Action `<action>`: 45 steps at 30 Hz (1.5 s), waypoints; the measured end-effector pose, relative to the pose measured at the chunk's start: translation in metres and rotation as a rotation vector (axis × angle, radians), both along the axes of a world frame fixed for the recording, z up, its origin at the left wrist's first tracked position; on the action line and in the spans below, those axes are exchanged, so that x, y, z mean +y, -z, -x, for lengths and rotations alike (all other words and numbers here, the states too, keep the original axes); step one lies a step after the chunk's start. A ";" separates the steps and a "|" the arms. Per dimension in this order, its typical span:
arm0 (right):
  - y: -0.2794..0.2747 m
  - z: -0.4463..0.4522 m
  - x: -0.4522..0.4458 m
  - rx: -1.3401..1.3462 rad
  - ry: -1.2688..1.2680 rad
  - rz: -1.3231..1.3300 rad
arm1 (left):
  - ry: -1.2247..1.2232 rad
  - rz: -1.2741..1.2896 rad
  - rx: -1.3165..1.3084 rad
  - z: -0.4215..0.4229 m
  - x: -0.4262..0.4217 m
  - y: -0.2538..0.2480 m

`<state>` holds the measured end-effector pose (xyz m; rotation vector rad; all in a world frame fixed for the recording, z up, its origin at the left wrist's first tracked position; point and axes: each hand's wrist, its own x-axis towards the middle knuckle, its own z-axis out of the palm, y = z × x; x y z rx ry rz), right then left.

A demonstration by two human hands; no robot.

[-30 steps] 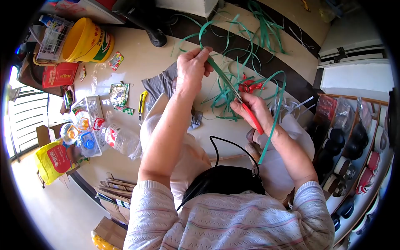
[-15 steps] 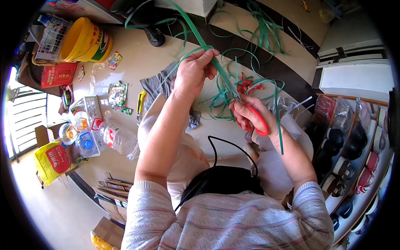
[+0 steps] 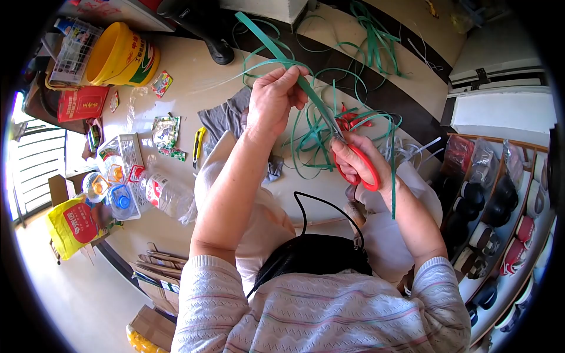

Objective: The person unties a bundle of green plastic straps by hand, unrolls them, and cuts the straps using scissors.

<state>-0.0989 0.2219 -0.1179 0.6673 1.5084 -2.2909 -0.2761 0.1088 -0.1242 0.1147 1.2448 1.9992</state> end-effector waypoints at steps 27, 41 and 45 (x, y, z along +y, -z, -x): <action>-0.001 0.001 0.003 0.165 -0.017 0.042 | 0.014 -0.045 0.007 -0.003 0.001 0.002; -0.003 -0.002 -0.003 0.035 0.020 -0.057 | 0.024 -0.059 0.012 -0.002 0.000 0.001; 0.000 -0.002 -0.004 0.057 0.014 -0.074 | 0.020 -0.013 0.043 -0.003 0.000 0.000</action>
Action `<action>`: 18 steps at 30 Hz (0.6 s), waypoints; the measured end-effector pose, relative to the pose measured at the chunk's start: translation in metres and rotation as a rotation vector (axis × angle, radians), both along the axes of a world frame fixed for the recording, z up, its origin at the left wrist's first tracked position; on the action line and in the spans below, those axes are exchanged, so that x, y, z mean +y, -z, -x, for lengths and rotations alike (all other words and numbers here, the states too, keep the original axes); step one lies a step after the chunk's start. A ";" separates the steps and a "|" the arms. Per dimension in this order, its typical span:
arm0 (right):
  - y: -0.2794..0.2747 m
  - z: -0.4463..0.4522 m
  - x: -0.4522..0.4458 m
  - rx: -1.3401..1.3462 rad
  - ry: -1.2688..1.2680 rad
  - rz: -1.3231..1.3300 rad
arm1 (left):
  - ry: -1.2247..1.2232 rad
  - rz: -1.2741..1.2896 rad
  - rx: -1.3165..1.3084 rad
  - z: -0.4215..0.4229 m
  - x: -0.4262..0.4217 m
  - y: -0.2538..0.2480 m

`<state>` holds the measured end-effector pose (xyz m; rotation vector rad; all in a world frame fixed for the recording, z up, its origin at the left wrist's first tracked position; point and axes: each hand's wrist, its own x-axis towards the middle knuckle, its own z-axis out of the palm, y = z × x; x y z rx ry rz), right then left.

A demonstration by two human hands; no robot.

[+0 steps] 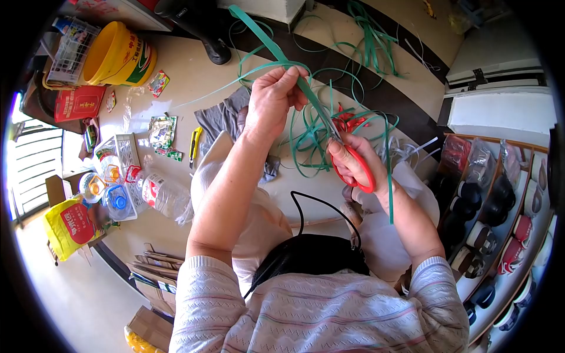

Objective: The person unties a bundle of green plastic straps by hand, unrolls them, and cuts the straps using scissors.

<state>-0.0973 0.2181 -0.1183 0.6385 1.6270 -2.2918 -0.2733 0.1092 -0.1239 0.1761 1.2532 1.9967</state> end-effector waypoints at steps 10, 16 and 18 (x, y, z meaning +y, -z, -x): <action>0.000 0.001 0.001 -0.019 0.013 0.024 | 0.059 0.104 0.051 -0.007 0.003 0.001; 0.002 0.001 -0.001 -0.009 0.015 0.019 | 0.070 0.146 0.028 -0.009 0.003 0.001; 0.004 0.001 -0.001 0.001 0.027 0.015 | 0.091 0.169 0.035 -0.012 0.004 0.000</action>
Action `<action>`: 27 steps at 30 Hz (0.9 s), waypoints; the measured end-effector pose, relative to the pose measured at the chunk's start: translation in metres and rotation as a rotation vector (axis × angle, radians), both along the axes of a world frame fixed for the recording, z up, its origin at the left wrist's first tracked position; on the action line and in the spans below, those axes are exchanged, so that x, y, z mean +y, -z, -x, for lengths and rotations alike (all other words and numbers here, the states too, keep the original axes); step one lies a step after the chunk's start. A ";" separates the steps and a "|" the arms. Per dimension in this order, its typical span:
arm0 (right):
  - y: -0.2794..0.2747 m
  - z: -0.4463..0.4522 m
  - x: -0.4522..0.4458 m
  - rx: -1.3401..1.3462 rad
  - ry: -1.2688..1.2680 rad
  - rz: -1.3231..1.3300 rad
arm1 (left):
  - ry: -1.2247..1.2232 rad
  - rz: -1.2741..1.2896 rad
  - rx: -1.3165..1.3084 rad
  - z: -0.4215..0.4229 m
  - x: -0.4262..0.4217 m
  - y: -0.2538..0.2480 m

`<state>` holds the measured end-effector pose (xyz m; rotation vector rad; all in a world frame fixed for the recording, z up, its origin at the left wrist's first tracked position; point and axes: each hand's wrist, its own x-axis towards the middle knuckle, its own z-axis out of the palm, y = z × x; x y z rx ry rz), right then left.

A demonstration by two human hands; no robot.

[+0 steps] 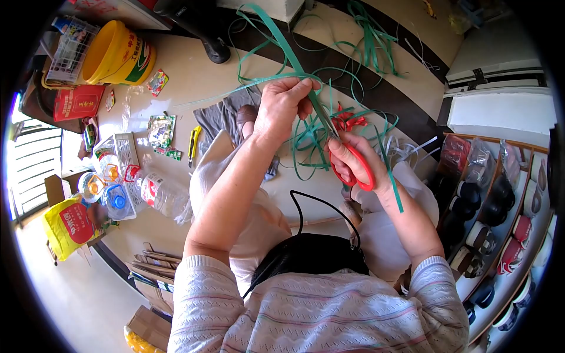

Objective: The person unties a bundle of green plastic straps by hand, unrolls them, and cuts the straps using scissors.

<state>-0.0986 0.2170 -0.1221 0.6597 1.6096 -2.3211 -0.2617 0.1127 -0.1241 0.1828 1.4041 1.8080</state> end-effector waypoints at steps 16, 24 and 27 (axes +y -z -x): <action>0.002 0.002 -0.004 -0.010 0.017 0.085 | -0.007 0.100 -0.002 -0.006 0.001 0.000; 0.000 0.001 -0.002 -0.038 0.010 0.158 | -0.009 0.135 0.059 -0.007 0.001 -0.003; 0.002 0.000 0.001 -0.036 -0.006 0.188 | 0.010 0.130 0.071 -0.006 0.001 -0.002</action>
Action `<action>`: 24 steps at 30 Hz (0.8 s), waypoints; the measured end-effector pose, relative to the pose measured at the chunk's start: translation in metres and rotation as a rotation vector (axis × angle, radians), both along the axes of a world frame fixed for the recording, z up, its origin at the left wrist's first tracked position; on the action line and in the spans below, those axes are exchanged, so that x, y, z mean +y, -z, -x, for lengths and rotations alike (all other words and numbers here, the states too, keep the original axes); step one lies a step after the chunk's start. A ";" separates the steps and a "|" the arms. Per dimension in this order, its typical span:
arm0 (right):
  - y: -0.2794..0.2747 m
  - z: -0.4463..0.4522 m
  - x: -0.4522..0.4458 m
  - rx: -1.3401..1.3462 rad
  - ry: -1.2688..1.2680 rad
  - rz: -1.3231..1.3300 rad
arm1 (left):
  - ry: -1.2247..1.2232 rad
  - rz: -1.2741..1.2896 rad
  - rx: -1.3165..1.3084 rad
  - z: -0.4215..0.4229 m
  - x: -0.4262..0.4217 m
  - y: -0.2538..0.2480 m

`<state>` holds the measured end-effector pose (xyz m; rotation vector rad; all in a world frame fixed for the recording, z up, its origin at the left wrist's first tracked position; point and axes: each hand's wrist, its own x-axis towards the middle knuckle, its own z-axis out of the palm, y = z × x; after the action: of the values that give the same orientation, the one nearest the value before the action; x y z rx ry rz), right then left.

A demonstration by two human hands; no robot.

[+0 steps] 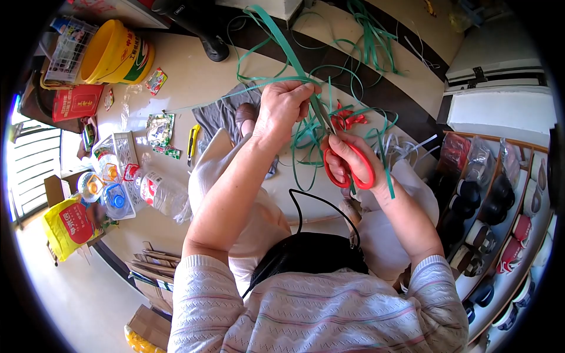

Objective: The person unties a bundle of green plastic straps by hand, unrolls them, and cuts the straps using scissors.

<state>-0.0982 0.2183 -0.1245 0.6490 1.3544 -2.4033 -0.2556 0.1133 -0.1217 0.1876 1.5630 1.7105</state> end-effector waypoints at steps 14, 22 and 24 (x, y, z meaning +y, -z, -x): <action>-0.002 0.001 0.000 -0.026 -0.026 -0.106 | 0.052 0.001 -0.066 0.006 -0.003 0.004; -0.010 0.001 0.005 0.017 -0.027 0.052 | 0.204 -0.006 -0.100 0.019 -0.007 -0.001; -0.010 0.000 0.012 0.031 -0.058 0.113 | 0.223 -0.027 -0.090 0.022 -0.009 -0.002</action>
<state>-0.0983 0.2302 -0.1148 0.5383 1.2214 -2.4324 -0.2772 0.1042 -0.1200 0.2835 1.3986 1.5450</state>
